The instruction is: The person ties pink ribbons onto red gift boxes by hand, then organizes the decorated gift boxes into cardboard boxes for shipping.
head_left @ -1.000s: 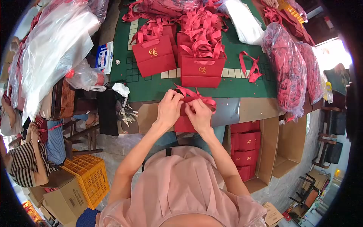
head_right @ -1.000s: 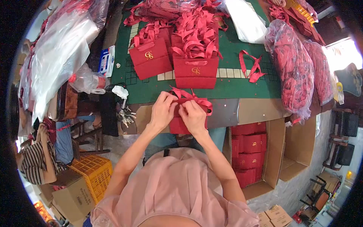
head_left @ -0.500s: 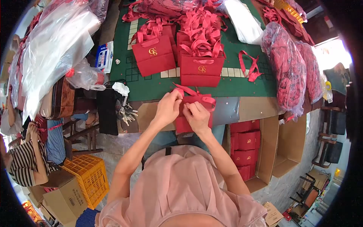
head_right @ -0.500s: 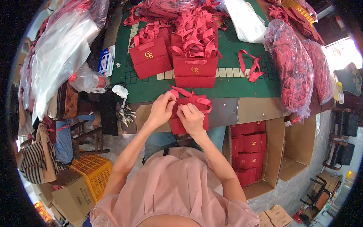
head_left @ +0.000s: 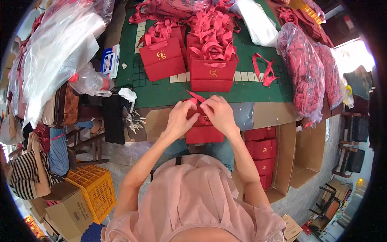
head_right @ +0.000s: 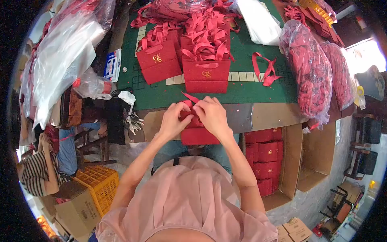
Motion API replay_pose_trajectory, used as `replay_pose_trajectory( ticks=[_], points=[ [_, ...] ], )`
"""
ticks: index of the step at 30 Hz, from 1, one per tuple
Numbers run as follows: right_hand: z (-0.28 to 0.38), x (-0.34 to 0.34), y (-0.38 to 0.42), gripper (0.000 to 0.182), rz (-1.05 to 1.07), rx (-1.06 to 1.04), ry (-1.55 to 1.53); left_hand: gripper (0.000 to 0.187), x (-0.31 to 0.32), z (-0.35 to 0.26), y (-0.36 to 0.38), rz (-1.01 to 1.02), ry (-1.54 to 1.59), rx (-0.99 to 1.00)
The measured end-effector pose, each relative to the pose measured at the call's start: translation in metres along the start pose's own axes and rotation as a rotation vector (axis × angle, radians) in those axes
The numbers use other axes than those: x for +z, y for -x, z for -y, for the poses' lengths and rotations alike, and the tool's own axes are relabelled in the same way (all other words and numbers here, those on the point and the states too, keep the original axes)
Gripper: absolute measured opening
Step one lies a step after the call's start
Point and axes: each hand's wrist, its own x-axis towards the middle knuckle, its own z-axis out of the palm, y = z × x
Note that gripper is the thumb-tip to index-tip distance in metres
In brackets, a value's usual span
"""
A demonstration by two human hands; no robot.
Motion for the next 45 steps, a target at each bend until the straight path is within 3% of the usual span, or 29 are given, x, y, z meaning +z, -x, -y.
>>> replay_pose_trajectory(
  ticks=[1,3,5,7,12,15,20,21,24,25,27,29,31,35,39,43,45],
  points=[
    [-0.007,0.0,-0.004,0.011,-0.003,0.0,0.001,0.025,0.001,-0.004,-0.001,-0.014,-0.007,0.068],
    [-0.017,-0.002,-0.012,0.01,0.289,-0.027,-0.066,0.023,-0.001,-0.009,0.003,0.013,-0.023,0.086],
    [-0.024,-0.008,-0.02,0.012,0.383,0.032,-0.183,0.021,-0.002,-0.009,0.005,-0.001,-0.024,0.158],
    [-0.036,-0.006,-0.024,0.015,0.557,0.108,-0.463,0.02,-0.002,-0.01,0.006,-0.01,-0.041,0.21],
    [-0.041,-0.003,-0.026,0.016,0.641,0.175,-0.668,0.017,-0.002,-0.008,0.005,-0.014,-0.05,0.328],
    [-0.05,0.009,-0.021,0.015,0.611,0.198,-0.763,0.018,-0.003,-0.006,0.003,0.012,-0.059,0.344],
    [-0.029,0.017,-0.016,0.017,0.163,0.327,-0.6,0.015,-0.008,-0.012,0.002,0.066,-0.018,0.24],
    [-0.023,0.014,-0.017,0.018,0.158,0.38,-0.528,0.017,-0.007,-0.009,0.003,0.057,-0.034,0.22],
    [-0.023,0.016,-0.012,0.018,-0.032,0.267,-0.401,0.016,-0.007,0.001,0.003,0.064,0.01,0.006],
    [-0.021,0.006,-0.012,0.018,-0.002,0.388,-0.395,0.016,-0.007,0.004,0.003,0.062,0.011,0.007],
    [-0.026,-0.004,-0.01,0.018,-0.111,0.345,-0.3,0.015,-0.009,0.008,0.003,0.097,0.092,-0.209],
    [-0.028,-0.008,-0.009,0.02,-0.133,0.316,-0.21,0.016,-0.008,0.007,0.0,0.061,0.105,-0.206],
    [-0.017,-0.013,-0.011,0.023,0.016,0.473,-0.092,0.017,-0.006,0.005,-0.005,0.024,0.093,-0.224],
    [-0.027,0.009,-0.001,0.027,-0.03,0.366,0.209,0.022,-0.002,-0.003,-0.01,-0.067,-0.088,-0.154],
    [-0.028,0.007,0.003,0.022,0.042,0.442,0.111,0.023,0.005,0.0,-0.013,-0.07,-0.159,-0.191],
    [-0.029,0.01,0.006,0.014,0.028,0.421,0.034,0.019,0.017,0.005,-0.014,-0.016,-0.083,-0.36],
    [-0.028,0.013,0.008,0.009,-0.107,0.377,-0.201,0.017,0.02,0.007,-0.012,-0.008,-0.063,-0.4]
  ],
)
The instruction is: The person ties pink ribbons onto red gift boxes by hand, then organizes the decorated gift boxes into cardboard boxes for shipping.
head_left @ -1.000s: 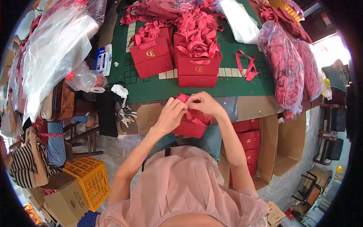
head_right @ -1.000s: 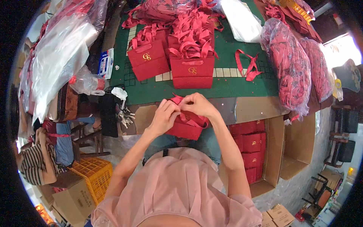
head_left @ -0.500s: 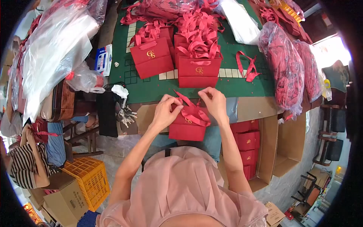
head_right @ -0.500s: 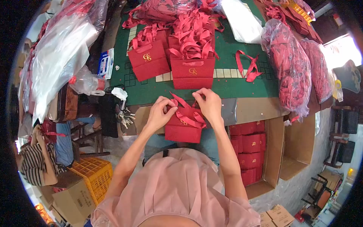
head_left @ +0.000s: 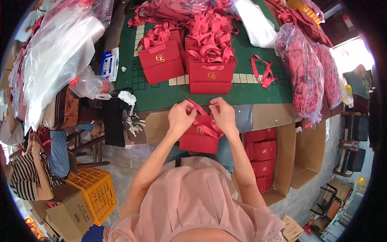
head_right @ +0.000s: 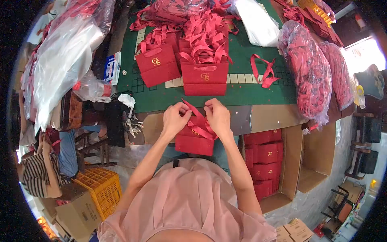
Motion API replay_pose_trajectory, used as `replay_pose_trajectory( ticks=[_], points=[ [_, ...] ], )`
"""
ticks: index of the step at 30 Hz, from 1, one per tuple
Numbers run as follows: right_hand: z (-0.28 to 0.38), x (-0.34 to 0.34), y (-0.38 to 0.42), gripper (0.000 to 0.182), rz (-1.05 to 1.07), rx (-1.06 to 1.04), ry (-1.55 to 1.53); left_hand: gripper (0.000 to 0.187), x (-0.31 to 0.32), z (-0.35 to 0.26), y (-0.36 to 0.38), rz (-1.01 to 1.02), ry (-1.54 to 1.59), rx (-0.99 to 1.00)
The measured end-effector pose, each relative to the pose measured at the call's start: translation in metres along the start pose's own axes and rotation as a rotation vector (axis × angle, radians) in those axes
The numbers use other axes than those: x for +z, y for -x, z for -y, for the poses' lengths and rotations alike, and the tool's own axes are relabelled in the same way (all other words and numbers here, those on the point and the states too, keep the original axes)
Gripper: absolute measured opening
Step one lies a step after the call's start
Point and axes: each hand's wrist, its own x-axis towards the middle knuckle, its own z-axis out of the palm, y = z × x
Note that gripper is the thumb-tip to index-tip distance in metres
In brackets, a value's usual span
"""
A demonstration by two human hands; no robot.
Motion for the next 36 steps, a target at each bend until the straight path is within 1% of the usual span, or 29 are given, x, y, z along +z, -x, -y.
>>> replay_pose_trajectory(
  ticks=[1,2,3,4,6,8,10,12,14,16,17,19,21,22,24,25,26,27,29,30,31,33,34,35,36],
  points=[
    [0.002,-0.001,0.001,0.009,0.001,-0.002,0.001,0.017,0.001,0.0,0.001,-0.041,0.037,0.067],
    [0.005,-0.002,0.002,0.01,0.015,-0.066,-0.071,0.016,0.002,0.0,0.003,-0.08,0.075,0.133],
    [0.008,-0.003,0.003,0.011,0.028,-0.13,-0.143,0.016,0.001,-0.004,0.004,-0.079,0.075,0.133],
    [0.006,-0.001,0.003,0.014,0.111,-0.052,-0.246,0.016,0.0,-0.007,0.007,-0.092,0.08,0.144],
    [0.011,-0.002,0.004,0.014,0.125,-0.064,-0.285,0.015,-0.005,-0.012,0.008,-0.109,0.084,0.153],
    [0.012,-0.002,0.003,0.014,0.14,-0.083,-0.324,0.015,-0.01,-0.016,0.007,-0.059,0.104,0.132],
    [0.009,-0.003,0.001,0.014,0.189,-0.02,-0.378,0.015,-0.012,-0.015,0.005,-0.045,0.086,0.146],
    [0.008,-0.004,0.0,0.014,0.195,-0.032,-0.367,0.015,-0.012,-0.016,0.004,-0.027,0.07,0.162],
    [0.007,-0.003,-0.001,0.013,0.201,-0.044,-0.357,0.016,-0.011,-0.016,0.003,-0.05,-0.003,0.262],
    [0.003,-0.003,-0.002,0.011,0.275,0.011,-0.407,0.016,-0.012,-0.017,0.003,-0.034,-0.008,0.278],
    [0.001,-0.004,-0.002,0.011,0.273,0.007,-0.406,0.016,-0.013,-0.018,0.004,-0.017,-0.013,0.29],
    [-0.005,-0.005,-0.002,0.006,0.374,0.027,-0.391,0.017,-0.011,-0.016,0.005,0.006,-0.026,0.289],
    [-0.009,-0.004,0.001,0.006,0.341,-0.015,-0.419,0.015,-0.01,-0.014,0.007,0.004,0.026,0.341],
    [-0.009,-0.007,0.002,0.005,0.307,-0.014,-0.478,0.023,-0.011,-0.012,0.007,0.014,0.045,0.373],
    [-0.006,-0.021,0.002,0.003,0.266,0.013,-0.536,0.04,-0.012,-0.013,0.012,-0.088,0.125,0.377],
    [-0.005,-0.03,0.002,0.003,0.248,0.036,-0.591,0.06,-0.016,-0.011,0.015,-0.124,0.157,0.381],
    [-0.005,-0.037,0.002,0.004,0.227,0.058,-0.647,0.071,-0.019,-0.012,0.02,-0.04,0.368,0.225],
    [-0.008,-0.041,0.0,0.004,0.198,0.059,-0.727,0.074,-0.02,-0.007,0.024,0.023,0.473,0.12],
    [-0.01,-0.039,-0.001,0.005,0.152,0.068,-0.733,0.071,-0.006,0.022,0.023,0.21,0.646,0.153],
    [-0.012,-0.036,-0.001,0.005,0.114,0.079,-0.741,0.069,-0.021,0.006,0.029,0.364,0.626,0.154],
    [-0.015,-0.029,-0.002,0.006,0.116,0.082,-0.777,0.07,-0.026,-0.003,0.035,0.359,0.564,0.181],
    [-0.019,-0.027,-0.007,0.007,-0.002,0.059,-0.701,0.07,-0.028,-0.011,0.045,0.308,0.449,0.246],
    [-0.02,-0.034,-0.013,0.008,-0.058,0.086,-0.656,0.07,-0.035,-0.013,0.049,0.304,0.447,0.251],
    [-0.02,-0.04,-0.017,0.009,-0.09,0.06,-0.686,0.069,-0.044,-0.015,0.055,0.344,0.409,0.249],
    [-0.02,-0.042,-0.023,0.01,-0.174,0.041,-0.703,0.067,-0.054,-0.02,0.059,0.384,0.369,0.249]
  ],
)
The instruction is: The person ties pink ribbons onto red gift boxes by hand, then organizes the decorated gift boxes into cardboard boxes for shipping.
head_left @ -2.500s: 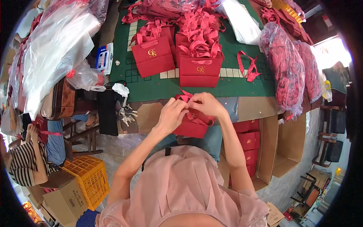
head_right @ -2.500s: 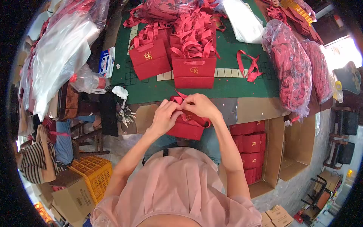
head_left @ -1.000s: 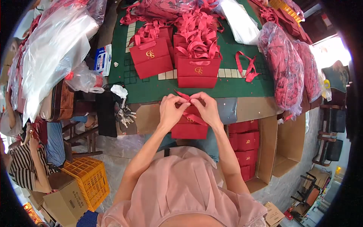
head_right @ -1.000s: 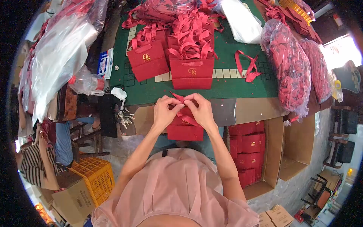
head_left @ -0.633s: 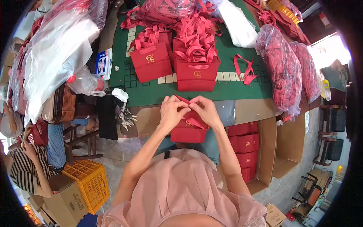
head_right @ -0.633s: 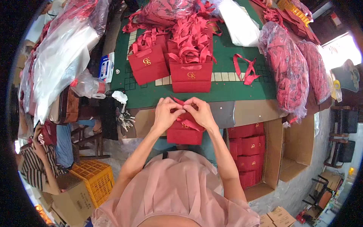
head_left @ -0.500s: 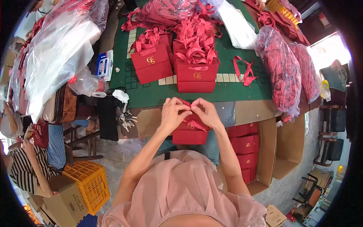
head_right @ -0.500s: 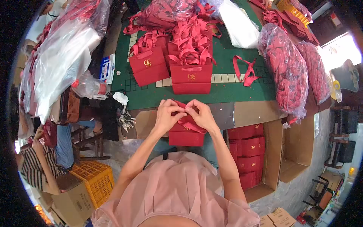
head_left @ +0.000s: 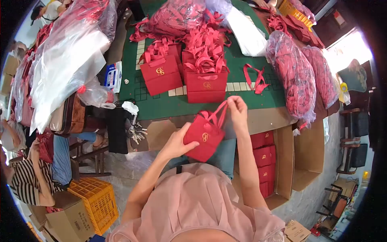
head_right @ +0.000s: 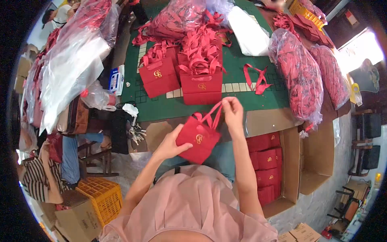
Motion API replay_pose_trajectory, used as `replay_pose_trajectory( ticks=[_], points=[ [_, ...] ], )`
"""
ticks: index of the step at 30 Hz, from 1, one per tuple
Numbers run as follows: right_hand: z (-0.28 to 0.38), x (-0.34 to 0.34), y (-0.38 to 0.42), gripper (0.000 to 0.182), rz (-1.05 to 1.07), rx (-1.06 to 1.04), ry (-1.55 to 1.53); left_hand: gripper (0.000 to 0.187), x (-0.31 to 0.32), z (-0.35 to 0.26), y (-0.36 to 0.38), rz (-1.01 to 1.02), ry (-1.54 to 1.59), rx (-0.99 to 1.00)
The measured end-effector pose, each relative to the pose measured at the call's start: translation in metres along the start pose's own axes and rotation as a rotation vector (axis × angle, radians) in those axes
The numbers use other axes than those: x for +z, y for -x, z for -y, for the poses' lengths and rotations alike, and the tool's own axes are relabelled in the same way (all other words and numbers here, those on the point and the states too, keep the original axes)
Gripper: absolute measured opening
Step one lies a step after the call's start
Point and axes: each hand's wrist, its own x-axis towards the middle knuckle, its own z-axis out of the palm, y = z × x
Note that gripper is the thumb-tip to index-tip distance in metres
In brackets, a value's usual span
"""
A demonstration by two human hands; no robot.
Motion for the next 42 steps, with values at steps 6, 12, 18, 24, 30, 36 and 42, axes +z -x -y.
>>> replay_pose_trajectory(
  ticks=[6,12,18,24,30,36,42],
  points=[
    [0.019,0.007,0.001,0.015,0.025,-0.033,0.038,0.062,-0.012,-0.006,0.01,-0.021,0.007,-0.009],
    [-0.02,0.005,0.027,0.02,-0.073,-0.224,0.34,0.057,-0.065,-0.018,-0.01,-0.477,0.014,0.098],
    [-0.024,0.027,0.075,0.016,0.058,-0.489,0.695,0.056,-0.125,0.032,-0.077,-0.708,0.166,0.228],
    [-0.028,0.029,0.076,0.039,0.084,-0.49,0.762,0.097,-0.115,0.106,-0.097,-0.948,-0.316,0.024],
    [-0.006,0.063,0.032,0.087,-0.094,-0.621,0.915,0.122,-0.105,0.099,-0.12,-0.961,-0.323,0.094],
    [-0.022,0.085,-0.013,0.087,-0.1,-0.528,1.075,0.123,-0.111,0.097,-0.161,-0.909,-0.4,-0.008],
    [-0.021,0.084,-0.025,0.089,-0.104,-0.488,1.101,0.129,-0.126,0.106,-0.193,-0.83,-0.495,-0.074]
  ],
)
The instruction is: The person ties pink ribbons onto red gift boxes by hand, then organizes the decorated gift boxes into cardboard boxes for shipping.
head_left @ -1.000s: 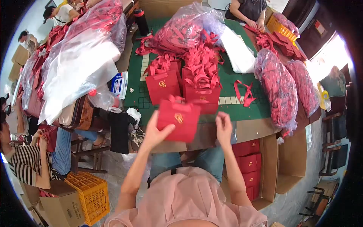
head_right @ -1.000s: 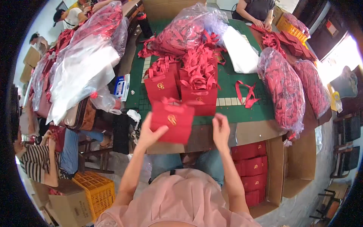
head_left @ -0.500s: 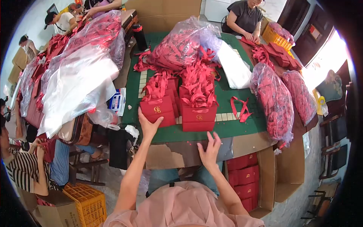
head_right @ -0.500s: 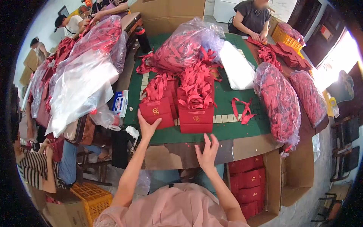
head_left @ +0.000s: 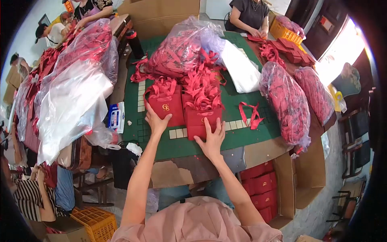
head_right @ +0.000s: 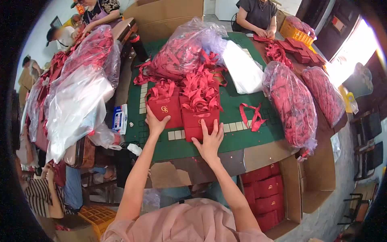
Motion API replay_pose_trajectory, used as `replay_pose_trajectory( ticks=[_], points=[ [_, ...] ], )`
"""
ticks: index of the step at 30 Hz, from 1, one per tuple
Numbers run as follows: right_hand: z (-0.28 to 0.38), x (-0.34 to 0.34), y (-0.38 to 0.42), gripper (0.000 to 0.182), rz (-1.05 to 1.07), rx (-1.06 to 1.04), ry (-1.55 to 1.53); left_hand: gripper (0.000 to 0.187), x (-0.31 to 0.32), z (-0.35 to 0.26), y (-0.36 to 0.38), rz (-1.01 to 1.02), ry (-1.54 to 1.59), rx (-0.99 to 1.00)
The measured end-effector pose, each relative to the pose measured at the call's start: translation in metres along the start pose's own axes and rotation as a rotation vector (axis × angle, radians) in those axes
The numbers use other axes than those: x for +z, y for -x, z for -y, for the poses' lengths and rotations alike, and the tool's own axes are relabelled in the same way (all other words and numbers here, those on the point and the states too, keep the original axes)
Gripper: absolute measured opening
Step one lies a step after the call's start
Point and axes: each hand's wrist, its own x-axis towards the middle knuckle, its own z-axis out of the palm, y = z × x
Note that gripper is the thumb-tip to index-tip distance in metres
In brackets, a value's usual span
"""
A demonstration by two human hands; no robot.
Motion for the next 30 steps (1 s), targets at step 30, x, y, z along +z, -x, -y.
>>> replay_pose_trajectory(
  ticks=[30],
  points=[
    [-0.191,-0.13,0.238,0.027,-0.378,0.608,-0.163,0.064,-0.029,-0.104,0.243,0.269,0.207,0.428]
  ],
)
